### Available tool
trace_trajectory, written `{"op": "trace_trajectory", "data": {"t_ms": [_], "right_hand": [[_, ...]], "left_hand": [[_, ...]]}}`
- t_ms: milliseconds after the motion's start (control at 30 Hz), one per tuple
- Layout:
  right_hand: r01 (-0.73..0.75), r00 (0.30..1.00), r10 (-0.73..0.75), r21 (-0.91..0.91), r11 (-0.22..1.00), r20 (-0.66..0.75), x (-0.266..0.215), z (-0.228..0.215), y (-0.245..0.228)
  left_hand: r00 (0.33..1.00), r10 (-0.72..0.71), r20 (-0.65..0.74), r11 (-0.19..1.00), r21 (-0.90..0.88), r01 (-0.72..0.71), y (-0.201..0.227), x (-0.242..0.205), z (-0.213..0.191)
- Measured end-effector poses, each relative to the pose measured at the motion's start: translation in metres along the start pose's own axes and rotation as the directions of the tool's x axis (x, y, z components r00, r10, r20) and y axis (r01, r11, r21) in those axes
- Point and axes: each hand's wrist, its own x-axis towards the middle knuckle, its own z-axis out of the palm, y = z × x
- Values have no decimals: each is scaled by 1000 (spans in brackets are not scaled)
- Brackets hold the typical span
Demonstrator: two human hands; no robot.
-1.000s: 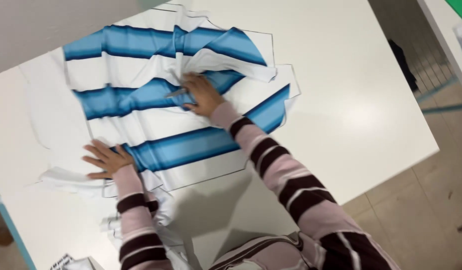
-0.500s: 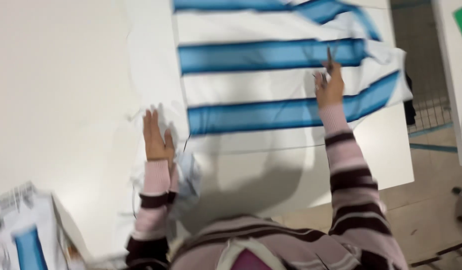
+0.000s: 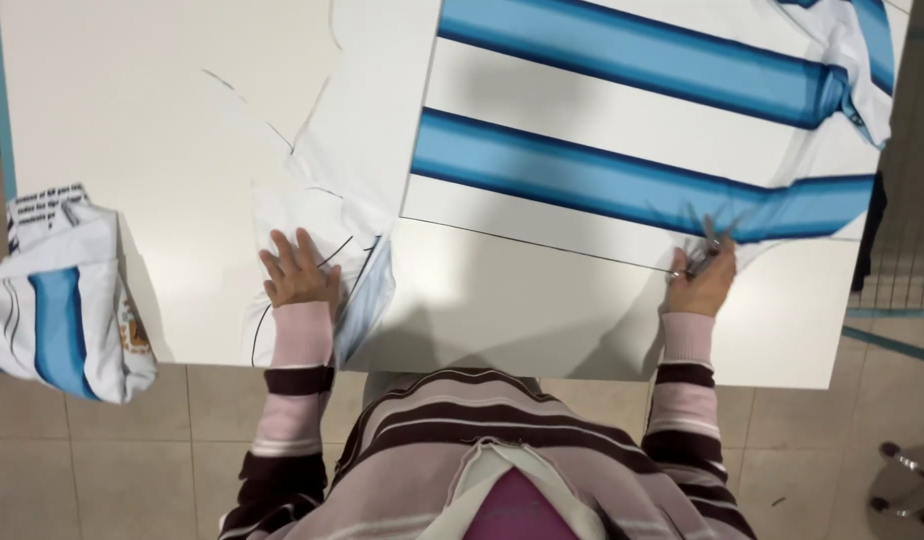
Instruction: The person uses a pair of scissors to cut a large piece of white fabric with blue stripes and a printed outline. They carefully follow the drawn lines to separate the pattern from the surrounding material, adjusting the fabric as needed.
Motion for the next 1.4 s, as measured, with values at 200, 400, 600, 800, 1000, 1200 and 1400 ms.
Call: {"op": "trace_trajectory", "data": {"t_ms": [200, 400, 600, 800, 1000, 1200, 1400], "right_hand": [[-132, 989, 139, 134, 982, -43, 21, 3, 42], [-138, 988, 143, 83, 987, -58, 33, 4, 63], [-219, 965, 222, 35, 975, -139, -30, 16, 19], [-344, 928, 352, 84, 935, -124, -61, 12, 1], [-245, 968, 250, 187, 951, -5, -94, 25, -86], [-251, 967, 248, -46, 967, -55, -124, 22, -83], [-425, 896, 410, -60, 903, -172, -138, 2, -70]], "left_hand": [[941, 339, -9, 941, 4, -339, 25, 26, -26], [863, 494, -106, 863, 175, -473, 32, 8, 16], [870, 487, 75, 851, 183, -492, 14, -37, -24], [760, 632, 154, 738, 181, -650, -14, -55, -46], [713, 698, 70, 715, -13, -699, 6, 60, -30], [799, 563, 212, 801, 101, -591, 103, 215, -91], [798, 591, 120, 794, 91, -602, 165, 328, -116]]}}
